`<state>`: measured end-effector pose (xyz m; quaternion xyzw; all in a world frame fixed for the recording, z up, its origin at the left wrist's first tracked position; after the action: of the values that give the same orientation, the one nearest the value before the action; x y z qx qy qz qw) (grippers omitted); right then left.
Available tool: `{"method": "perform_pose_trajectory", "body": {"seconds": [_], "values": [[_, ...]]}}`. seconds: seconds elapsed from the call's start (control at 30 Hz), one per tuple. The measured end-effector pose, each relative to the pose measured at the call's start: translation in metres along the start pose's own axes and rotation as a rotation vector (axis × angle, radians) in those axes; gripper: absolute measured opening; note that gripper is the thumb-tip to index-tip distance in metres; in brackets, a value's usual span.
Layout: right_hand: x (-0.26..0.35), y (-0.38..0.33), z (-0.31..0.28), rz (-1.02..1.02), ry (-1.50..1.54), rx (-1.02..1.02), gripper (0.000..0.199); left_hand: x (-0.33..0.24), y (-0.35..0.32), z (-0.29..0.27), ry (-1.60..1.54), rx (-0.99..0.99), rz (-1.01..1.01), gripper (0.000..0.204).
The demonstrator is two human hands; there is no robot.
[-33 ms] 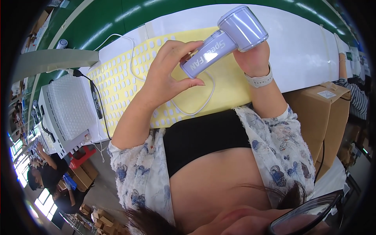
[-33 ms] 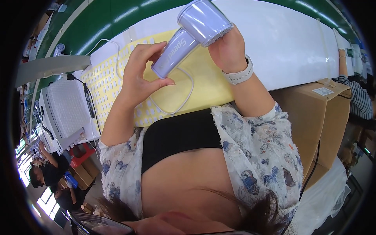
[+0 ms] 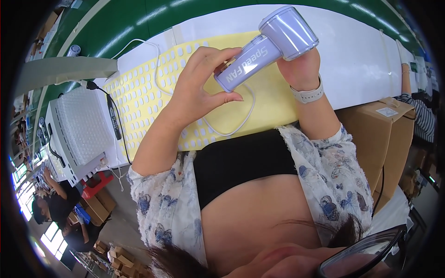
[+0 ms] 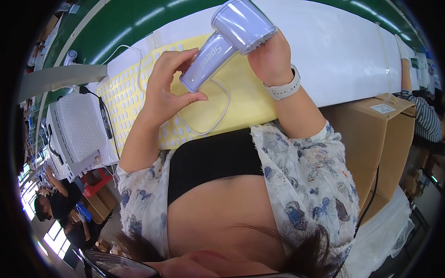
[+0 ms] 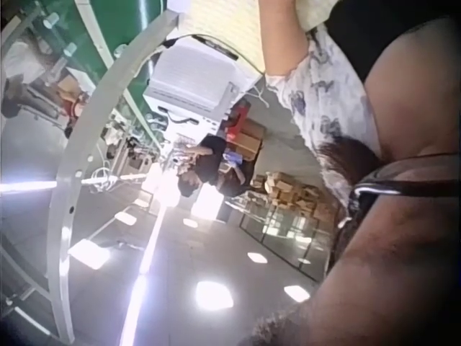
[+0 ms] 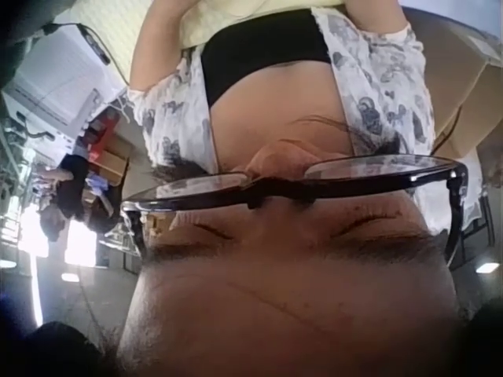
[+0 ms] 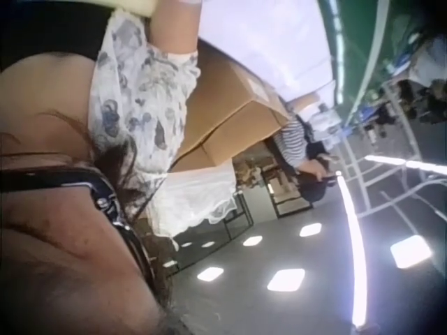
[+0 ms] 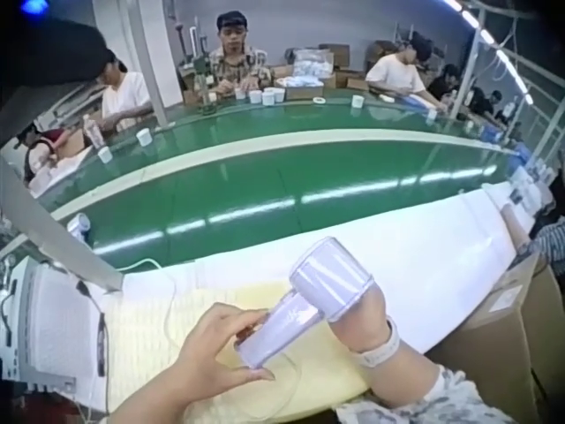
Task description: The person assembles handheld fans by hand at a factory workbench, putting together fan housings, electronic circuits, and charging cables, then inspecting the completed fans.
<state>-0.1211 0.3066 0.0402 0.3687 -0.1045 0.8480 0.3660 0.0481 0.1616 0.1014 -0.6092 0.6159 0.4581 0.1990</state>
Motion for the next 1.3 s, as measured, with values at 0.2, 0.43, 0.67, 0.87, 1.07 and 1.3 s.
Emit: {"method": "perform_pose_trajectory", "body": {"seconds": [0.2,0.43,0.67,0.87,1.07,1.3], "values": [[-0.002,0.000,0.001,0.001,-0.044,-0.065,0.045,0.004,-0.001,0.002,-0.086,0.038,-0.051,0.080],[0.001,0.003,0.001,0.015,-0.138,0.069,0.038,0.012,-0.004,0.011,-0.491,0.155,-0.252,0.097],[0.005,-0.001,0.026,-0.002,-0.410,0.148,0.036,0.012,-0.007,0.018,-0.688,0.204,-0.331,0.112],[0.004,-0.004,0.027,-0.052,-0.421,0.052,0.035,0.016,-0.011,0.021,-0.831,0.271,-0.314,0.110],[0.013,-0.004,0.053,0.023,-0.557,-0.074,0.043,0.019,-0.013,0.025,-1.077,0.369,-0.350,0.105],[0.003,-0.006,0.035,0.160,-0.305,0.052,0.055,0.024,-0.012,0.026,-1.177,0.512,-0.303,0.095]]}}
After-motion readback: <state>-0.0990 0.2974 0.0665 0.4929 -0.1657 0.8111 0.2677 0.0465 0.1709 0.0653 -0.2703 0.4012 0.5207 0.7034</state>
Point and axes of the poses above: each hand's wrist, its own y-axis towards the middle knuckle, its own z-axis out of the palm, x = y × z, the point moved 3 cm from there along y, towards the middle knuckle, and after that the axes turned 2 degrees about y, right-handed, at the moved point
